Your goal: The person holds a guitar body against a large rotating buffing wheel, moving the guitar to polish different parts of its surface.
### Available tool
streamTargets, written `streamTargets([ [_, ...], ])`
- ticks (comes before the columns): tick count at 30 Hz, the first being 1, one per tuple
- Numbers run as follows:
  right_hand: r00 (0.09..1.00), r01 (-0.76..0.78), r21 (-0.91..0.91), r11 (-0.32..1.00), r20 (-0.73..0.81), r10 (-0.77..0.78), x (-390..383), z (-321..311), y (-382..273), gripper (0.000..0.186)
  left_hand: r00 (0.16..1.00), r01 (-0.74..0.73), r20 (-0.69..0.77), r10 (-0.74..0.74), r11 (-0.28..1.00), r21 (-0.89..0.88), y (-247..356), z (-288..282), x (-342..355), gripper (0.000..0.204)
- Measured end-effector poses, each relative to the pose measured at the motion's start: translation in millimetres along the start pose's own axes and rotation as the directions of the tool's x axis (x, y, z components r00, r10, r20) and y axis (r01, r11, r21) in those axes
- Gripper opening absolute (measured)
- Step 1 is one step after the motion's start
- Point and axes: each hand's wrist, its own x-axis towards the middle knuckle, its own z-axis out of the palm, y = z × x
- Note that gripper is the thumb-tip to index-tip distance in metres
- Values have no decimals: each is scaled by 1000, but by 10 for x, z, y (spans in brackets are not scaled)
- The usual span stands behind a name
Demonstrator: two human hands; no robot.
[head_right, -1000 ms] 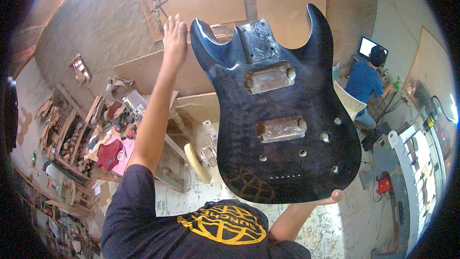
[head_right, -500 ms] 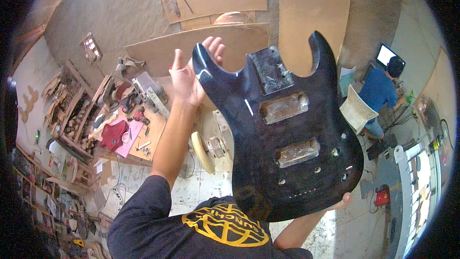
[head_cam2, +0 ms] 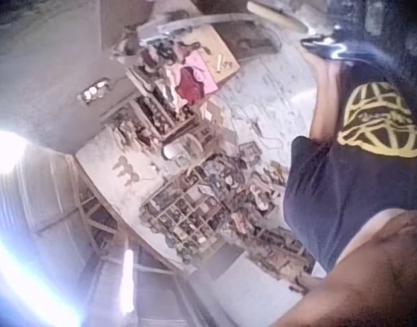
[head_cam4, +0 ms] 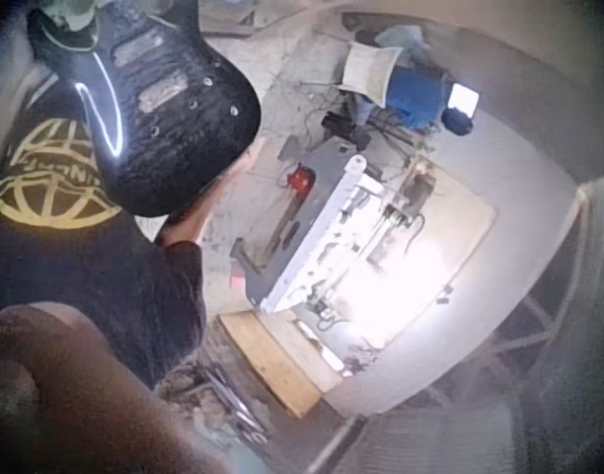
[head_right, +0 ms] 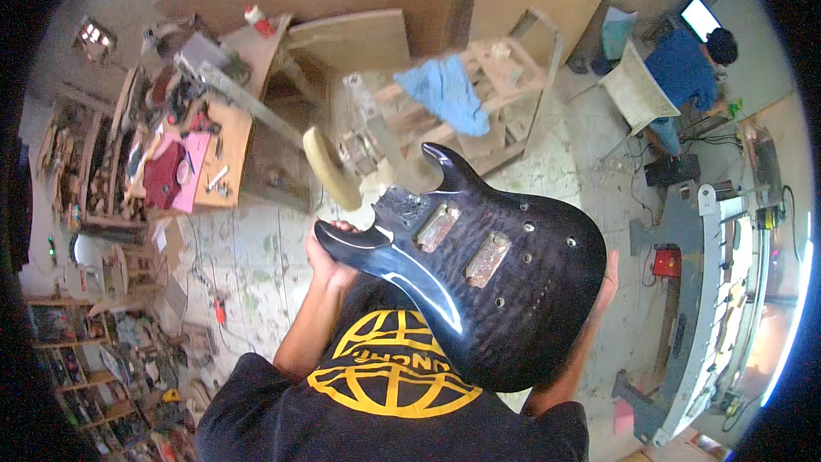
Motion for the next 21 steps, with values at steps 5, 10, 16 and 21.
streamTargets([
  [5, 974, -169, -133, 977, -176, 145, 266, -459, 358, 60, 964, 44, -261, -38, 999, 16, -15, -632, 141, 27],
  [10, 908, -270, -319, 909, -398, 131, 382, -367, 827, 56, 941, 186, -273, -199, 980, -72, -129, -1599, 1029, 35],
  [16, 844, -221, -337, 915, -537, 6, 464, -190, 1126, 54, 874, 269, -376, -307, 951, -152, -196, -1912, 1689, 50],
  [21, 787, -162, -384, 909, -606, -115, 566, 361, 1267, 54, 884, 362, -222, -411, 903, -233, -237, -2035, 2105, 54],
])
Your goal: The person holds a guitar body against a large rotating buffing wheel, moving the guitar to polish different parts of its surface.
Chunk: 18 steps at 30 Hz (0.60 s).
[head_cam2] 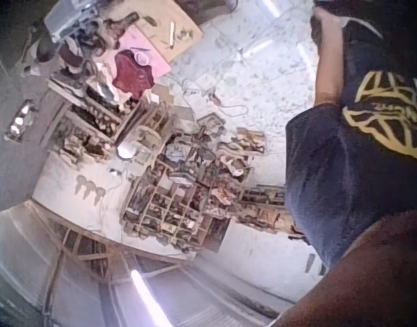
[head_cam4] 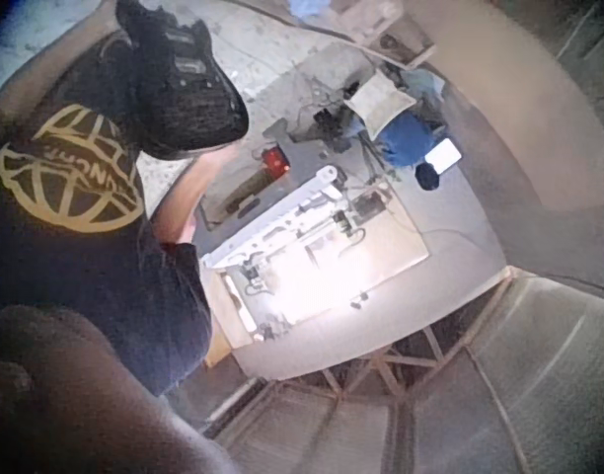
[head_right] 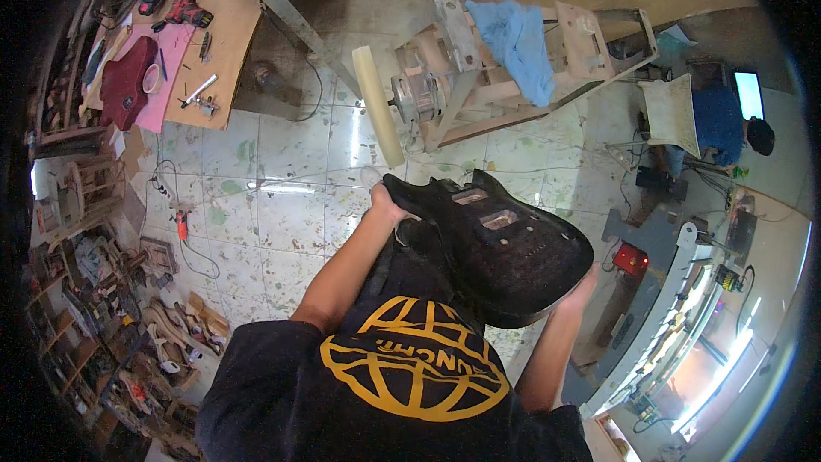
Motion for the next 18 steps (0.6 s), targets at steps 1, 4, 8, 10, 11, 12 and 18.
streamTargets([
  [1, 996, 21, 1, 1000, -83, -21, -49, 37, -24, 53, 996, 69, 58, -68, 998, -7, -25, 53, 8, 55],
  [4, 998, 53, -3, 999, -19, -53, -77, -30, -126, 52, 973, 199, -128, -194, 980, 31, -121, 252, 10, 57],
  [8, 998, 46, 13, 999, 34, -46, -74, 181, -82, 51, 995, 92, -35, -94, 995, -35, 56, -27, 404, 60],
  [10, 998, 53, 37, 998, 25, -54, -50, 296, -67, 49, 989, 64, -132, -69, 997, -39, 59, 57, 433, 58],
  [11, 998, 56, 34, 998, 19, -57, -22, 341, -62, 49, 984, 57, -165, -63, 998, -40, 57, 113, 425, 57],
  [12, 997, 65, 0, 998, -34, -65, 15, 389, -58, 49, 992, 23, -126, -27, 999, -36, 67, 161, 410, 56],
  [18, 995, 0, -23, 1000, -101, -2, 45, 1043, 135, 52, 993, -14, -115, 16, 1000, 10, 363, 35, 590, 52],
])
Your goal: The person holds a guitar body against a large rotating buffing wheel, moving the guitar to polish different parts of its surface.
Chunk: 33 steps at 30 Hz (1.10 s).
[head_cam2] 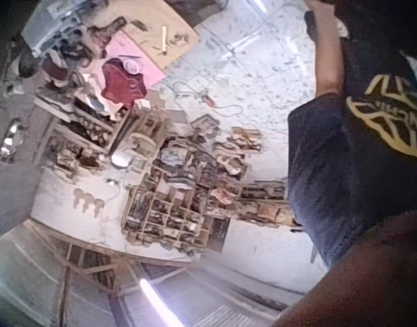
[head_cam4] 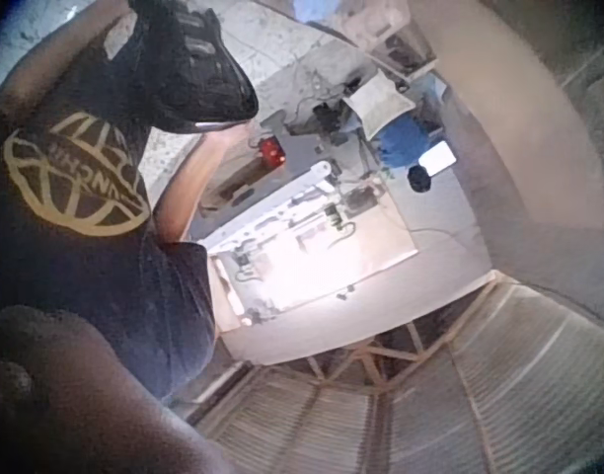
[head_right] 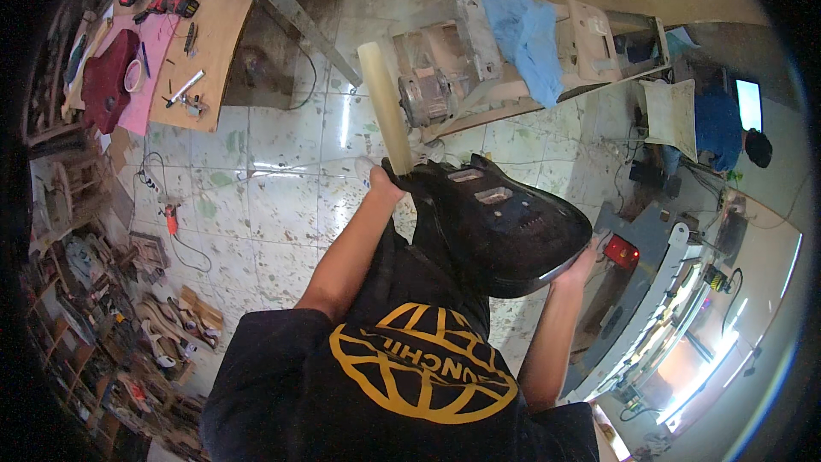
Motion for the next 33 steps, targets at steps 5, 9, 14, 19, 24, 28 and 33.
streamTargets([
  [5, 999, -14, 0, 1000, 44, 14, 225, -48, 55, 51, 1000, -2, 16, 2, 999, -46, -4, 165, -132, 53],
  [9, 998, 4, -44, 999, 70, -1, 246, -144, -52, 47, 999, 14, 48, -8, 991, -130, -88, 63, -67, 53],
  [14, 996, 53, -94, 994, 78, -46, 188, -406, -247, 44, 997, 27, 80, -17, 991, -128, -255, 224, -265, 48],
  [19, 993, 84, -142, 986, 89, -72, 71, -504, -264, 46, 997, -11, 75, 21, 991, -135, -235, 233, -402, 43],
  [24, 976, 51, -131, 990, 217, -22, 138, -634, -256, 49, 998, -19, 54, 25, 994, -107, -177, 199, -460, 45],
  [28, 997, 38, -132, 990, 73, -29, 59, -421, -170, 49, 999, -39, -10, 38, 994, -101, -141, 205, -437, 50],
  [33, 997, -7, -55, 998, 75, 11, 409, -360, 3, 48, 995, -96, -31, 93, 986, -136, -8, 80, -157, 53],
])
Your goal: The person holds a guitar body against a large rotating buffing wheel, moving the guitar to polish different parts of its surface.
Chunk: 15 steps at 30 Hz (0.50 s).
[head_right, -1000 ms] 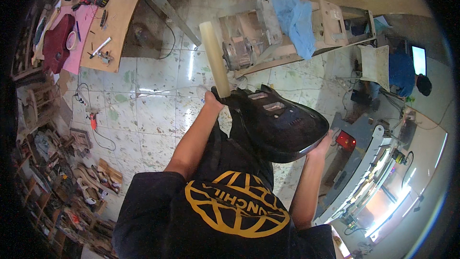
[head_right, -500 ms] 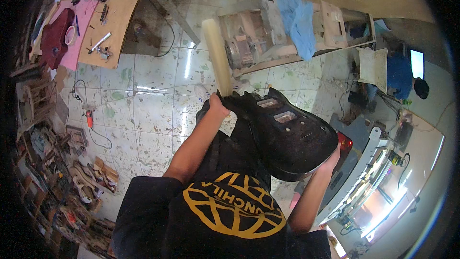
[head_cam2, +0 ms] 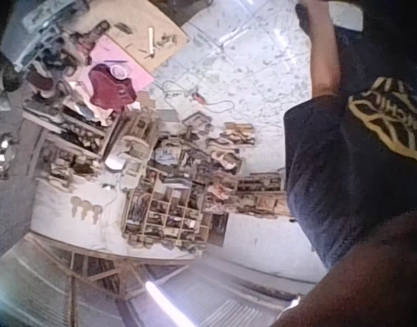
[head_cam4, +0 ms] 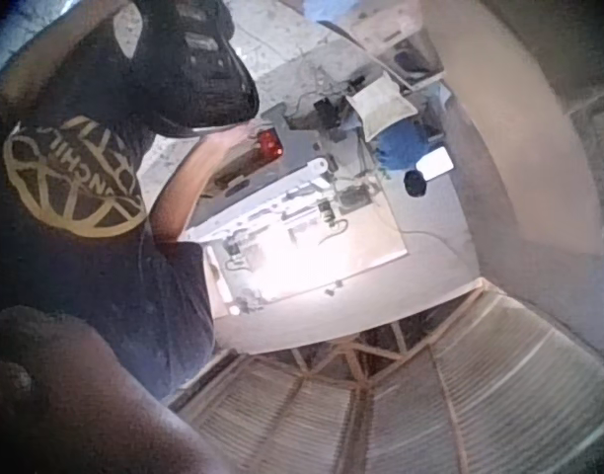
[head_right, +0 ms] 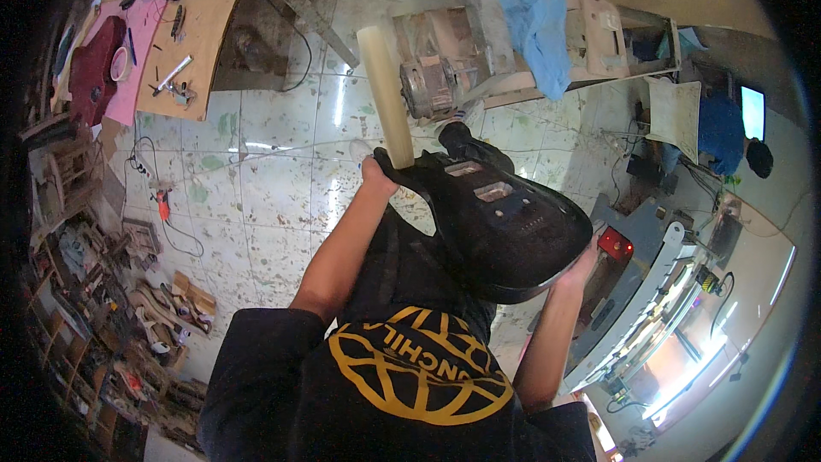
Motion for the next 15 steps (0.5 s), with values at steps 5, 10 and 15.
streamTargets([
  [5, 997, -47, -63, 997, -71, 42, 14, 548, 205, 51, 993, -14, 118, 13, 1000, 9, 272, -248, 298, 59],
  [10, 991, -124, -59, 991, -57, 120, 164, 765, 367, 55, 998, -57, 41, 57, 998, -14, 419, -189, 239, 62],
  [15, 977, -200, -59, 978, 60, 203, 415, 872, 559, 55, 994, -104, -36, 103, 993, -46, 679, -436, 440, 65],
])
